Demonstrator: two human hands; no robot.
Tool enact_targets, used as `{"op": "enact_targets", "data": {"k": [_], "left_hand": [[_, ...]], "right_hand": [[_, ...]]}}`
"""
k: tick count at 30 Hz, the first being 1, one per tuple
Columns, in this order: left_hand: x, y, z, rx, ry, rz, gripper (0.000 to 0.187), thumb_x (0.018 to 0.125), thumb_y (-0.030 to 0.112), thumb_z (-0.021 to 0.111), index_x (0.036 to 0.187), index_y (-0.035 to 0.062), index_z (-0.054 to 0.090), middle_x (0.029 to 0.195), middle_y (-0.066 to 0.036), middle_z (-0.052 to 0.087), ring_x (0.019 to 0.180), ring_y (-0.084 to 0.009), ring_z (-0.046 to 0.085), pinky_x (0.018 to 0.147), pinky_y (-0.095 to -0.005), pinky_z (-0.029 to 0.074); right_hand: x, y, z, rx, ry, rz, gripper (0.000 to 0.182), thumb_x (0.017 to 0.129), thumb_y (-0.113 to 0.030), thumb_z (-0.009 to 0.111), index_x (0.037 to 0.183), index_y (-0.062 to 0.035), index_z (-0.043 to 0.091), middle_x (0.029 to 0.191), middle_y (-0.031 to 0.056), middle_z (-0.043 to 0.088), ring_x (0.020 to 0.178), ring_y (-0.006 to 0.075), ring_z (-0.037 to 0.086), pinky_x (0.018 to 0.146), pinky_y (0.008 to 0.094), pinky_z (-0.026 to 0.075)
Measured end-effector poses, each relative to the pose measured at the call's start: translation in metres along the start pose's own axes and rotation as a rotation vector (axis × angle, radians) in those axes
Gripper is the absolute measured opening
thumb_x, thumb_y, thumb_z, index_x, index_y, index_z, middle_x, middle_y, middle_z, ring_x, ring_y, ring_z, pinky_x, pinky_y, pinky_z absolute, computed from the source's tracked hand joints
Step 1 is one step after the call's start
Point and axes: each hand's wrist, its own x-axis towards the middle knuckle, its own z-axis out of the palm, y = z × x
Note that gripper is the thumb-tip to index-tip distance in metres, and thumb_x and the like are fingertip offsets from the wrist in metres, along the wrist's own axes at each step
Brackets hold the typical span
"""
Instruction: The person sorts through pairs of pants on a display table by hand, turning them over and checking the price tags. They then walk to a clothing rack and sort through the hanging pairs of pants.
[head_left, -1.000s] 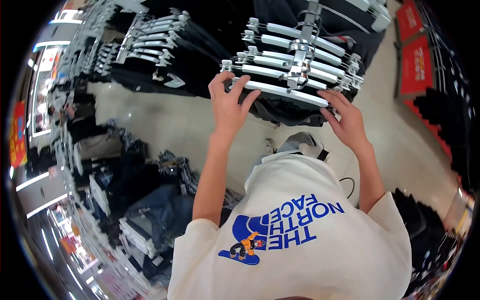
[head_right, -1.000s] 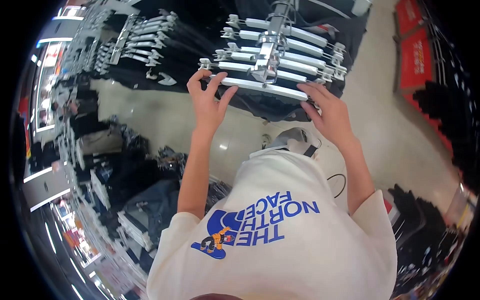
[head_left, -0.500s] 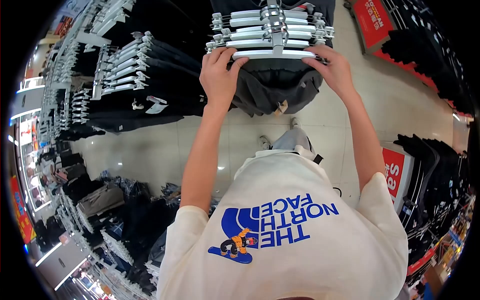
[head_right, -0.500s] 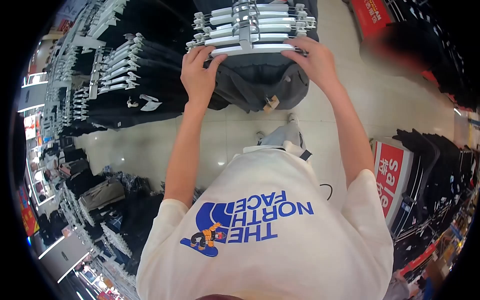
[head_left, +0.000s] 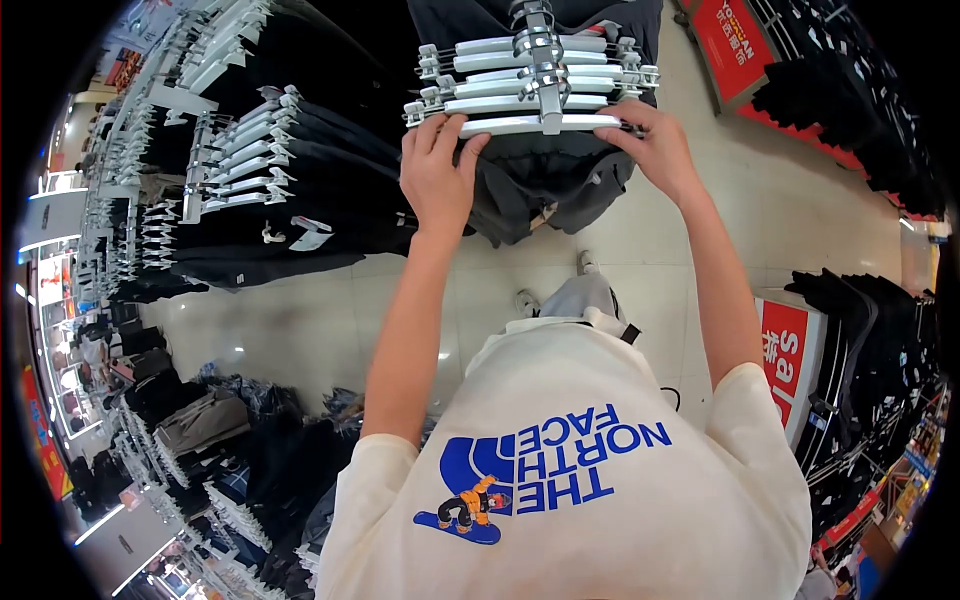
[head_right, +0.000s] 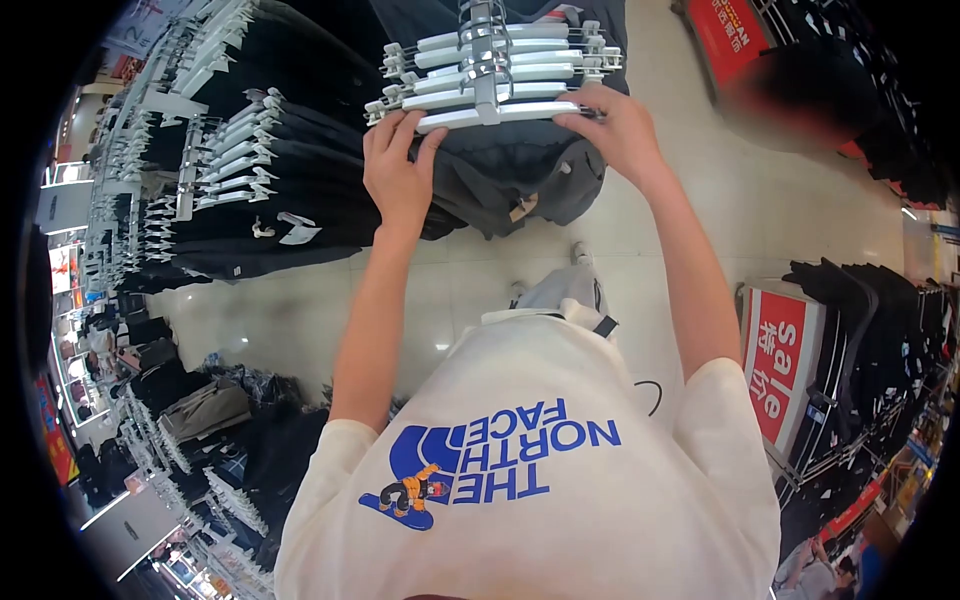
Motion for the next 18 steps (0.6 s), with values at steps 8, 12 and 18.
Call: {"op": "enact_targets", "data": {"k": [8, 12, 18], "left_hand": [[-0.012, 0.011, -0.016, 0.044, -0.054, 0.019, 0.035, 0.084, 0.025, 0.085, 0.113, 0.0071, 0.074, 0.121, -0.01, 0.069, 0.113, -0.034, 0.061, 0.097, -0.0442, 0.049], [-0.026, 0.023, -0.033, 0.067, -0.057, 0.095, 0.028, 0.084, 0.022, 0.083, 0.101, 0.0018, 0.074, 0.126, -0.011, 0.069, 0.115, -0.0351, 0.06, 0.101, -0.0468, 0.046], [-0.01, 0.021, -0.041, 0.023, -0.078, 0.159, 0.016, 0.088, 0.016, 0.077, 0.093, 0.0014, 0.073, 0.143, -0.015, 0.064, 0.139, -0.0397, 0.053, 0.116, -0.056, 0.038]], "right_hand": [[-0.013, -0.005, -0.005, 0.059, -0.03, 0.032, 0.024, 0.092, -0.013, 0.078, 0.11, 0.0028, 0.072, 0.116, 0.0068, 0.072, 0.103, 0.0181, 0.066, 0.092, 0.0314, 0.05], [-0.036, -0.013, -0.01, 0.097, -0.087, -0.078, 0.024, 0.091, -0.014, 0.077, 0.11, 0.0015, 0.074, 0.131, 0.0087, 0.071, 0.109, 0.0245, 0.07, 0.09, 0.0341, 0.054], [-0.057, -0.032, -0.006, 0.123, -0.075, 0.047, 0.024, 0.092, -0.015, 0.077, 0.111, 0.0001, 0.075, 0.136, 0.0075, 0.07, 0.11, 0.0209, 0.068, 0.079, 0.0313, 0.056]]}}
